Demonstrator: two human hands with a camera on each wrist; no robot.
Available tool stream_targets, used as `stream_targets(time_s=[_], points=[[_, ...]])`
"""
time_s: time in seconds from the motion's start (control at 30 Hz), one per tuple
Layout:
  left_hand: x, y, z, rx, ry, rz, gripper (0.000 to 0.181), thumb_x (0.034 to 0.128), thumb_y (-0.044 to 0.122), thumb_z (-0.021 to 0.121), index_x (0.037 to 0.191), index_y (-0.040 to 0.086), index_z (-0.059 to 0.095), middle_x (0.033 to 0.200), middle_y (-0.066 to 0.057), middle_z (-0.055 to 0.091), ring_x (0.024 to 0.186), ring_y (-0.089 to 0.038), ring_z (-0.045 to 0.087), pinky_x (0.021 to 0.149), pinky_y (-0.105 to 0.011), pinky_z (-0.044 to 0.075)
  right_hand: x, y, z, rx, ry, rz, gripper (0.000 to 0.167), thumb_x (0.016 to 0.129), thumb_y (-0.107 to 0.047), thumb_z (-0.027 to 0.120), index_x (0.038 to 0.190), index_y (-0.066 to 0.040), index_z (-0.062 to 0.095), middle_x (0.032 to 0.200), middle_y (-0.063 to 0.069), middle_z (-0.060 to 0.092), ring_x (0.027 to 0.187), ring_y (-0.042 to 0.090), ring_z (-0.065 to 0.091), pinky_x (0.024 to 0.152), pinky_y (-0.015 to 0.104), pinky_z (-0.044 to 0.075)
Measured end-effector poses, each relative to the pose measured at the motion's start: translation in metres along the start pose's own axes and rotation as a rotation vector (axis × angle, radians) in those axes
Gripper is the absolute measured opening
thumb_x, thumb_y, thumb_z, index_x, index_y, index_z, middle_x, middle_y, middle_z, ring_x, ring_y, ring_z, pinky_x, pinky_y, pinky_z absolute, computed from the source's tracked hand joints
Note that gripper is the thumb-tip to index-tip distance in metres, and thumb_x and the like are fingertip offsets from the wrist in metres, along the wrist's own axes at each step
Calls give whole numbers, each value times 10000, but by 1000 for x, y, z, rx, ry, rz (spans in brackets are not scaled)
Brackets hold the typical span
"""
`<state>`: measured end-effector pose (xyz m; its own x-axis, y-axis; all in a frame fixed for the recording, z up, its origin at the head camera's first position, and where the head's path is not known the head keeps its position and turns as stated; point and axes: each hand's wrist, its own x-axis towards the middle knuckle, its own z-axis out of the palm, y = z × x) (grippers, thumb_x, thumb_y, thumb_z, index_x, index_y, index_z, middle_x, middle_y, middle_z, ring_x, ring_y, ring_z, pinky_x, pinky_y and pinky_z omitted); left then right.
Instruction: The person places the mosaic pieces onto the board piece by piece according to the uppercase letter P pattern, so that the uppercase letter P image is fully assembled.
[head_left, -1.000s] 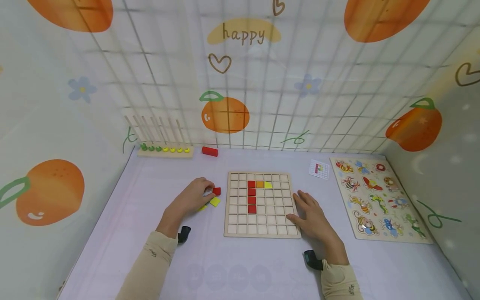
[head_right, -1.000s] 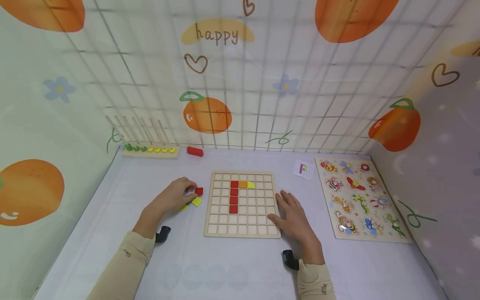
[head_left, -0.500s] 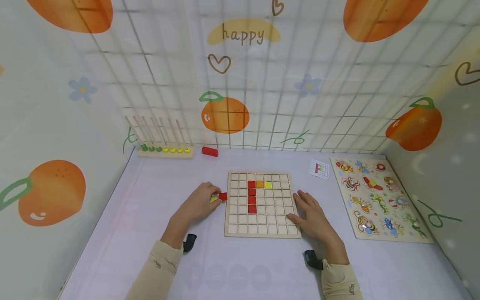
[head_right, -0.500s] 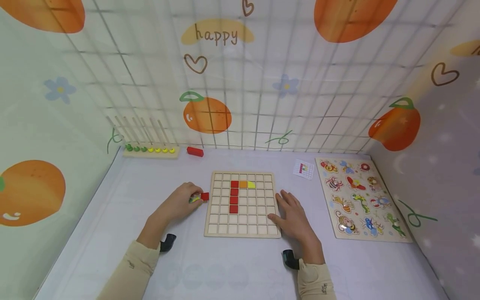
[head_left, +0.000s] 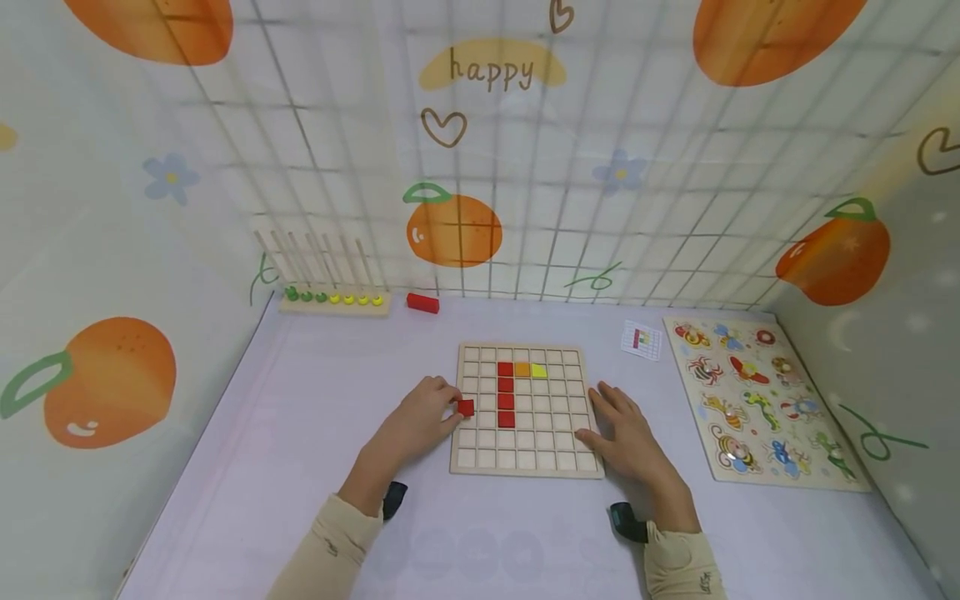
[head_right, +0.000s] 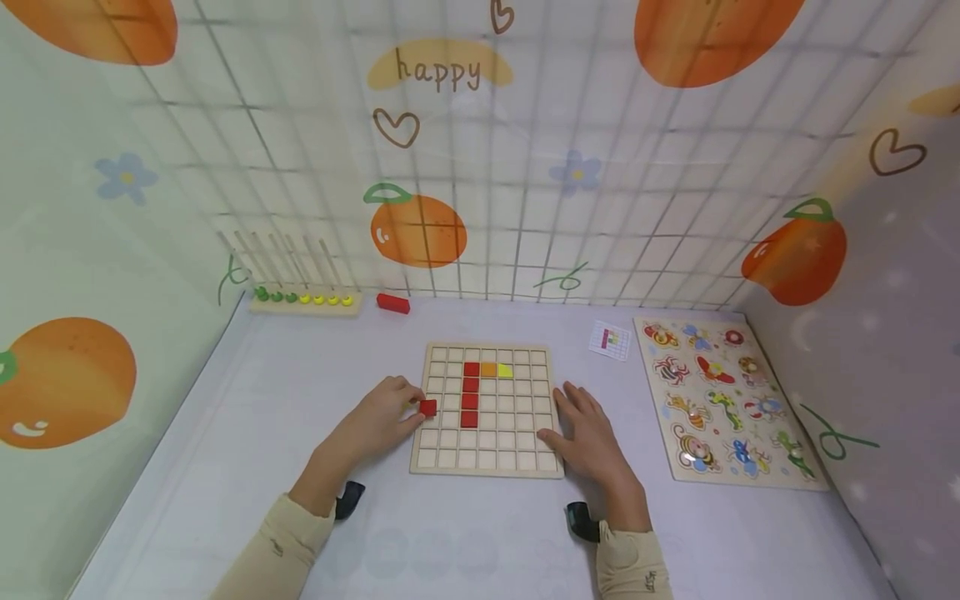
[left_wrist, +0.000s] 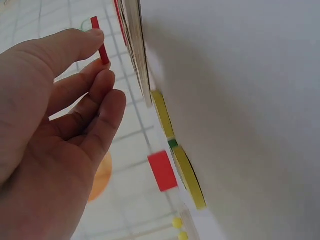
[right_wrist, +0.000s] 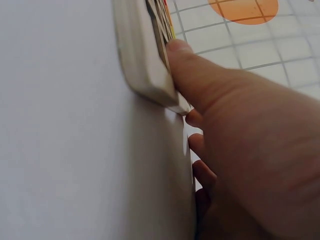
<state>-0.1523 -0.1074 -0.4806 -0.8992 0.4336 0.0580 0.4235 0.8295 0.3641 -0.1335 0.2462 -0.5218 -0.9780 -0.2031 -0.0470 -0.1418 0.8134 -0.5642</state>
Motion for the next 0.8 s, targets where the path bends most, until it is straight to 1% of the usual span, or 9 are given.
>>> stream_targets(time_s=[0.17,0.3,0.43,0.67,0.8], points=[[-5,18,1,24,-5,22,292,929,210,754,1163,40,716,1067,-52,650,996,-171,563,855,-287,566,-1,0,-1,4,-1,-2,799,941,-352,725,1571,-27,357,1666,219,243,1539,482,143,1184,714,205],[-8,29,7,33,-7,63,283,929,203,750,1155,37,714,1070,-56,639,1000,-178,560,851,-281,564,-1,0,-1,8,-3,-1,797,942,-339,725,1574,-30,350,1669,215,238,1544,476,136,1190,709,200],[-9,37,12,45,5,96,278,919,196,761,1148,43,722,1048,-44,634,999,-171,555,842,-258,562,-1,-1,-1,10,-7,2,800,941,-339,725,1575,-30,348,1670,215,233,1545,476,130,1191,710,195],[-9,47,16,61,33,133,314,907,211,784,1169,47,730,1061,-43,638,1018,-157,567,838,-215,563,-2,-2,-2,13,-1,4,803,938,-345,728,1570,-20,353,1667,221,236,1543,476,134,1182,720,202],[-8,53,17,79,23,141,322,913,237,780,1171,50,731,1055,-44,646,981,-150,556,806,-188,555,-2,-2,-2,16,4,1,803,936,-339,730,1568,-16,355,1665,223,237,1542,477,136,1182,720,202]])
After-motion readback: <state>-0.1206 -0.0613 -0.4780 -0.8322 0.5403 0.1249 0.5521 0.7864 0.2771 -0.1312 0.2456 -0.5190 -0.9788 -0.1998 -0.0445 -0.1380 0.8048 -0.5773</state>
